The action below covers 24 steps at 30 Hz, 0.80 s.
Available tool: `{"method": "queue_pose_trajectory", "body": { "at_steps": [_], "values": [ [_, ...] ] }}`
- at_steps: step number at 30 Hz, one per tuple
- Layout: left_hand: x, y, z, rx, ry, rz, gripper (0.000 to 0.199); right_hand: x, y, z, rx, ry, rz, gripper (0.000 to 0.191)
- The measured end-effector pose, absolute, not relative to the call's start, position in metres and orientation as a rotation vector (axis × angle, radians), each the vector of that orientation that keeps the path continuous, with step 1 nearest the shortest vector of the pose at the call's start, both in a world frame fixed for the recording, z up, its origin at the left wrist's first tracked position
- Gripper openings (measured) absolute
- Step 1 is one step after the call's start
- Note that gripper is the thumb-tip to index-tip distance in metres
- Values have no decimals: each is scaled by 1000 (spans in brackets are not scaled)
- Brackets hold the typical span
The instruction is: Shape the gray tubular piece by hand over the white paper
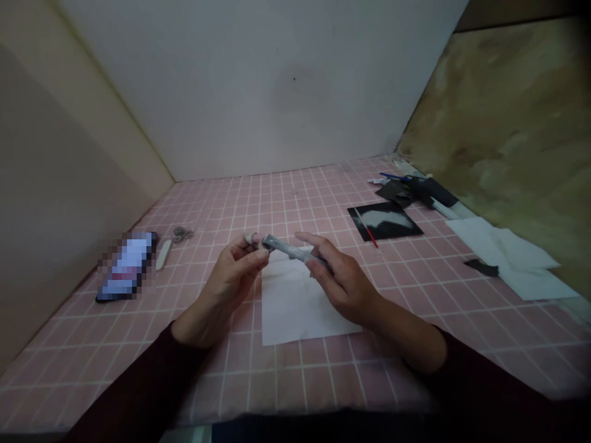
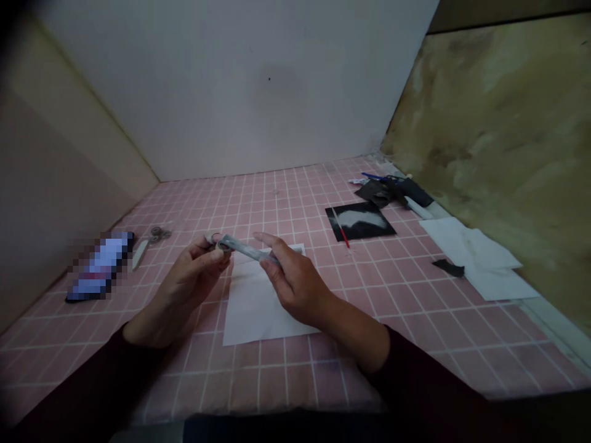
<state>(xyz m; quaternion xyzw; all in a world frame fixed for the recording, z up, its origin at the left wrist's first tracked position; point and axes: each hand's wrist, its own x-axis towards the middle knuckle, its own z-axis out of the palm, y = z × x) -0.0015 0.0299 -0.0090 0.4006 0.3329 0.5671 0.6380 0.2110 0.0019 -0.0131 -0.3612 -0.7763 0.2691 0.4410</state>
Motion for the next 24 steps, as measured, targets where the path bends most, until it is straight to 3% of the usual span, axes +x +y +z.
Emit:
{"method": "queue_pose_trajectory", "body": {
  "at_steps": [10,24],
  "values": [
    [-9,34,-11,1096,895,1300,23,214,6,-13,-777,-1997,593,27],
    [-29,44,-10,1340,910,1104,18,215,5,-18,-868,-2170,407,34]
  ]
}}
